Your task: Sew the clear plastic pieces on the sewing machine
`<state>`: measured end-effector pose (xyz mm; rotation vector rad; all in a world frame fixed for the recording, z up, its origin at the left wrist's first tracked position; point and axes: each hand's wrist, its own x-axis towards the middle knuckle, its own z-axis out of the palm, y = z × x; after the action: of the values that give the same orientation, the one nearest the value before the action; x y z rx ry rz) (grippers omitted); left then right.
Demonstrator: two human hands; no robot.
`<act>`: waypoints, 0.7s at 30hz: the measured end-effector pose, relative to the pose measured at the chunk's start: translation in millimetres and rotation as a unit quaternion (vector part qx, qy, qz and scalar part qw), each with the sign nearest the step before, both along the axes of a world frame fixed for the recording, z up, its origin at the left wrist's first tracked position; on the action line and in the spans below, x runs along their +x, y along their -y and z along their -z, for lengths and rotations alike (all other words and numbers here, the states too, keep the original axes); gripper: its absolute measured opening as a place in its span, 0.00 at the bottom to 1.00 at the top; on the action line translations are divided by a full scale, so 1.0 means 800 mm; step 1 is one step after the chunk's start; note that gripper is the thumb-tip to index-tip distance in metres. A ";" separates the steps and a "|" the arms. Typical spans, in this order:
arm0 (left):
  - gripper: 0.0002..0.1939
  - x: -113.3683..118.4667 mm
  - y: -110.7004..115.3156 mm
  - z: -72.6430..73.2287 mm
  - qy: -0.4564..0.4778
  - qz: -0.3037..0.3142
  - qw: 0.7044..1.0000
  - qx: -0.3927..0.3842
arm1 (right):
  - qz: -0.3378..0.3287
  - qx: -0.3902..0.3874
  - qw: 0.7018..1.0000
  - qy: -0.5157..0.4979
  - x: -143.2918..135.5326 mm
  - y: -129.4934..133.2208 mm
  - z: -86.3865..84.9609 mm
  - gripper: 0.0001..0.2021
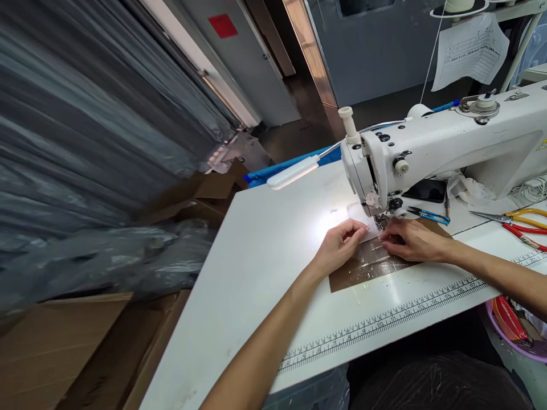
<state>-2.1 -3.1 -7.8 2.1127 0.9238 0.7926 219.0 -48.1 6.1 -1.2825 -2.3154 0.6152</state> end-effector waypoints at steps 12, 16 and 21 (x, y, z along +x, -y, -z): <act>0.19 -0.002 0.000 0.005 0.038 0.029 0.996 -0.077 | 0.160 0.000 0.981 0.114 -0.039 -0.006 -0.006 0.09; 0.15 -0.001 0.001 0.007 0.025 0.011 0.999 -0.045 | 0.128 0.004 0.990 0.054 -0.017 0.041 -0.018 0.11; 0.10 0.002 0.010 0.008 -0.031 0.065 0.987 0.143 | -0.295 -0.252 0.921 -0.015 0.015 0.104 -0.056 0.08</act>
<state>-0.9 -11.1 -14.5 2.4321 0.7274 0.8366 231.2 -131.1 51.3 -0.7069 -2.6129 1.4928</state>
